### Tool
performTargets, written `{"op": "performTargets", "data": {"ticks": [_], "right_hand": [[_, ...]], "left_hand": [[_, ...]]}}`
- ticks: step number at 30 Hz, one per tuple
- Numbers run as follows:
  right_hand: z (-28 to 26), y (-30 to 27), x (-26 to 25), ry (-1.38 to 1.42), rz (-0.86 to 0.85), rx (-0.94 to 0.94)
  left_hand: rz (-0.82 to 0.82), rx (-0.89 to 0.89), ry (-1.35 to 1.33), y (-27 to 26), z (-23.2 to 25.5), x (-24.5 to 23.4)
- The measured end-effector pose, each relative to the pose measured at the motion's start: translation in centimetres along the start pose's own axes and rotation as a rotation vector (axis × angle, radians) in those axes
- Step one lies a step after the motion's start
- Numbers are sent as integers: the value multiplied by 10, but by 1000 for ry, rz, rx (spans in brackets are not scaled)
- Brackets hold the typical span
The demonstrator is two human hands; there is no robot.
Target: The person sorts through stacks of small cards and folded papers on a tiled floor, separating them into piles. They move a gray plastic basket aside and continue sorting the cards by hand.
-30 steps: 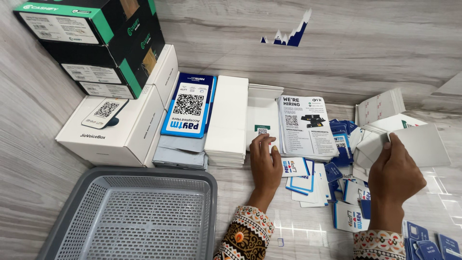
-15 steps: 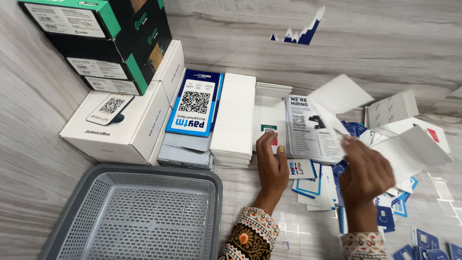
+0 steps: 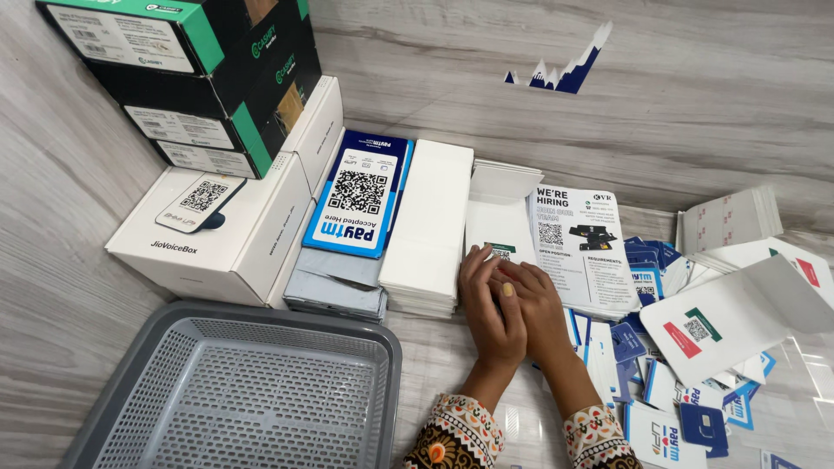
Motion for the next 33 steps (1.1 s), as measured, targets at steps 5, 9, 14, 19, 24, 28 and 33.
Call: {"op": "performTargets", "data": {"ticks": [5,9,14,19,24,28,33], "right_hand": [[32,-9,42,272,-226,235],[27,-4,46,291,-246,157],[31,10,29,448,-302,274],[64,20,-4,168,-165,655],[83,55,-10,-168,22,294],[115,96,18,-378,-3,215],[130,110,53,-135,150,285]], "left_hand": [[-50,47,175,-3,2,9],[-92,8,98,-2,-4,13],[-113,-104,34,-1,-14,17],[-228,-203,176,5,-26,21],[-480,-141,554,0,-34,36],[-571,-156,585,-1,-42,39],[-551,-105,602,-4,-44,39]]}}
Point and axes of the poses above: each hand's wrist, its own y-axis towards the middle knuckle, its own x-axis out of the palm, z = x × y, the point moved 6 cm from there along y, towards the middle knuckle, and after that the axes turned 1 degree about -x, right-handed, at the moved point
